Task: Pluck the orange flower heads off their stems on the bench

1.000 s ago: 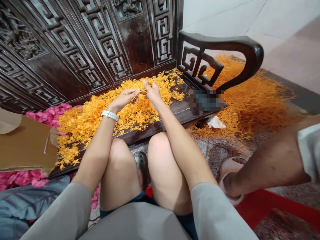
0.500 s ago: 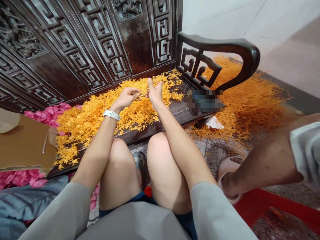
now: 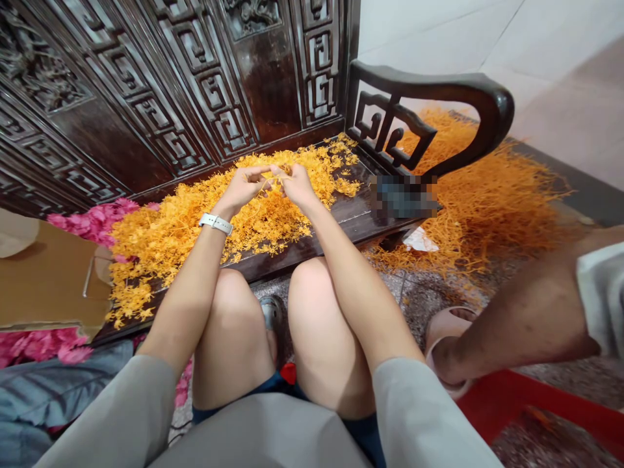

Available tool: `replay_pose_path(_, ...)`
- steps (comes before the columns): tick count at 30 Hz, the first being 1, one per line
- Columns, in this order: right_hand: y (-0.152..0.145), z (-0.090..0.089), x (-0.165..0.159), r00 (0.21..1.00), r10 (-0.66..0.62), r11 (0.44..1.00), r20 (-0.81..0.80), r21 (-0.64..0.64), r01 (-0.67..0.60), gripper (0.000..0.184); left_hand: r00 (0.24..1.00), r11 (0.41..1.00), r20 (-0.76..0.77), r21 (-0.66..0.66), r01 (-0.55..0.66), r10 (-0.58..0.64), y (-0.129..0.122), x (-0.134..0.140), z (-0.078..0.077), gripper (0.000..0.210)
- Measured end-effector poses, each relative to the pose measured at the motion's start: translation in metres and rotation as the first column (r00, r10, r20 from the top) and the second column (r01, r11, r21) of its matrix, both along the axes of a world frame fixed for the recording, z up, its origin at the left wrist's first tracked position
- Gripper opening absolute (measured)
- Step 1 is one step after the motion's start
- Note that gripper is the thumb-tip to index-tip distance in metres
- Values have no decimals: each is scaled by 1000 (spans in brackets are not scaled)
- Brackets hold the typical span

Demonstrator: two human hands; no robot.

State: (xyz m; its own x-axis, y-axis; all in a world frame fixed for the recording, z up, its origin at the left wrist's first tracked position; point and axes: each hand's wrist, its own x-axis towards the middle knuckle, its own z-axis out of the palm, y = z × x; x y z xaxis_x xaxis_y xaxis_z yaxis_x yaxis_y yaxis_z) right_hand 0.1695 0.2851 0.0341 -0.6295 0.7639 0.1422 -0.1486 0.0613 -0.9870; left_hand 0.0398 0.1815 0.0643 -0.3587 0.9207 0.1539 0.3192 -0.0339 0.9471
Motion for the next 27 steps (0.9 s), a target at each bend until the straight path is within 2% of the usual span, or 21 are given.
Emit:
replay_pose_path(2, 1, -2, 0, 1000, -2, 1000, 4, 21, 2, 43, 1000, 1000, 7, 13, 11, -11, -1, -2, 0, 35)
replay_pose_path(6, 3, -7, 0, 998, -6, 996, 59, 84, 1, 54, 1000, 998, 6, 67, 9, -9, -1, -3, -1, 21)
replay_pose_path(10, 0, -7, 3, 994, 11, 988, 105, 151, -27, 54, 994, 984, -2, 144, -107, 108, 3, 5, -3, 33)
replay_pose_path(13, -6, -1, 8, 989, 73, 990, 131, 109, -87, 47, 978, 966, 96, 162, -200, 187, 7, 10, -6, 21)
replay_pose_path(15, -9, 4, 12, 979, 165, 984, 115, 41, -171, 46, 951, 940, 153, 175, -294, 269, 11, 13, -7, 11)
replay_pose_path(17, -12, 8, 17, 962, 263, 965, 76, -9, -263, 47, 925, 911, 171, 189, -368, 338, 16, 15, -7, 9)
replay_pose_path(20, -14, 13, 23, 922, 383, 924, 56, -18, -382, 52, 907, 879, 146, 224, -420, 396, 23, 18, -7, 15)
replay_pose_path(25, -12, 22, 36, 851, 525, 851, 8, -16, -525, 59, 905, 855, 47, 311, -415, 422, 34, 14, -10, 12)
replay_pose_path(27, -16, 28, 43, 790, 613, 790, 4, 10, -613, 62, 870, 817, 21, 335, -470, 492, 37, 4, -12, 8)
